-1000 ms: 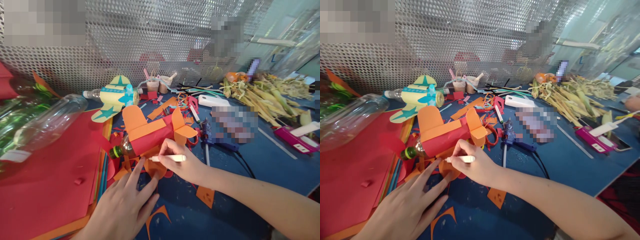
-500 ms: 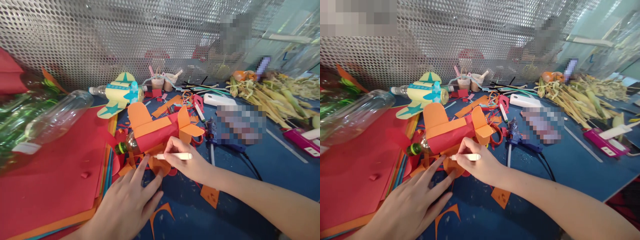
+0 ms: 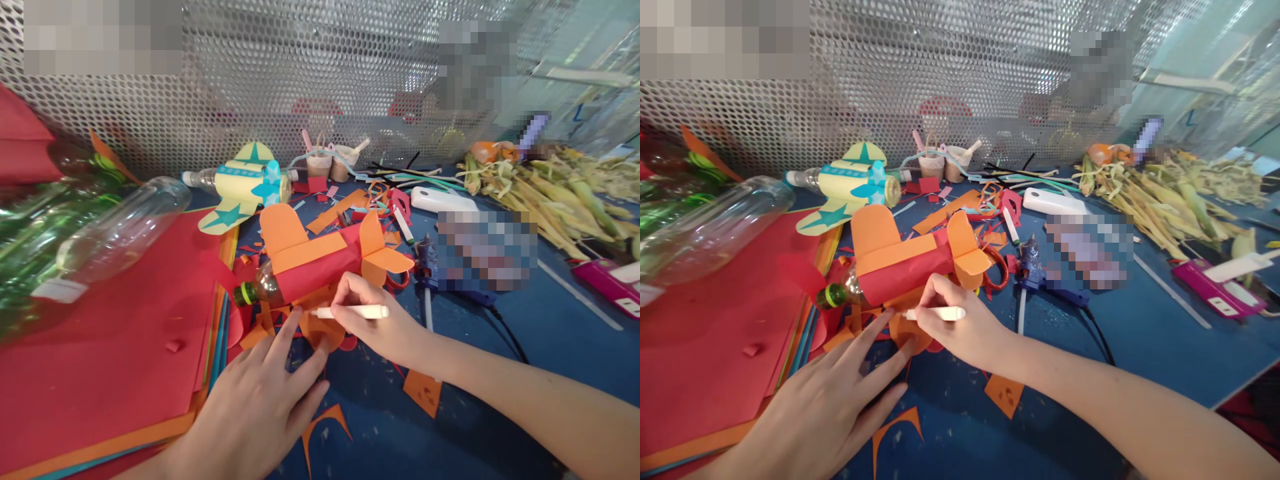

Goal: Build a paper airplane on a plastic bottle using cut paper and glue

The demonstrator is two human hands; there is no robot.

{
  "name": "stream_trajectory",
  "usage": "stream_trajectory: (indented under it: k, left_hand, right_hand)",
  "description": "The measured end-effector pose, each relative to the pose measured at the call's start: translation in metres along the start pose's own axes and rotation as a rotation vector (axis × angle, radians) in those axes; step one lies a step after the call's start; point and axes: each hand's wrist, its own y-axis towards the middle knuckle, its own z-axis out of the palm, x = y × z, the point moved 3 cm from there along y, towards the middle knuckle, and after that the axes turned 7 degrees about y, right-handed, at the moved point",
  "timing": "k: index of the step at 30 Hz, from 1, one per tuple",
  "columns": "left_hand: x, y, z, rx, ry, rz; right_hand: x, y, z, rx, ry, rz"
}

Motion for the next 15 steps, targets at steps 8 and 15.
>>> stream_trajectory:
  k: [8,15]
  left_hand:
    - [0.0004,-0.0011,-0.0005,0.026,-0.024,-0.003]
    - [0.0009,-0.0007,-0.0003,0.036,-0.037,-0.009]
  right_hand:
    - [0.0009,0.0011,0.0006,0.012,-0.024,0.012]
    - [0.0014,0.0010,0.0000,0.008,-0.009,0.004]
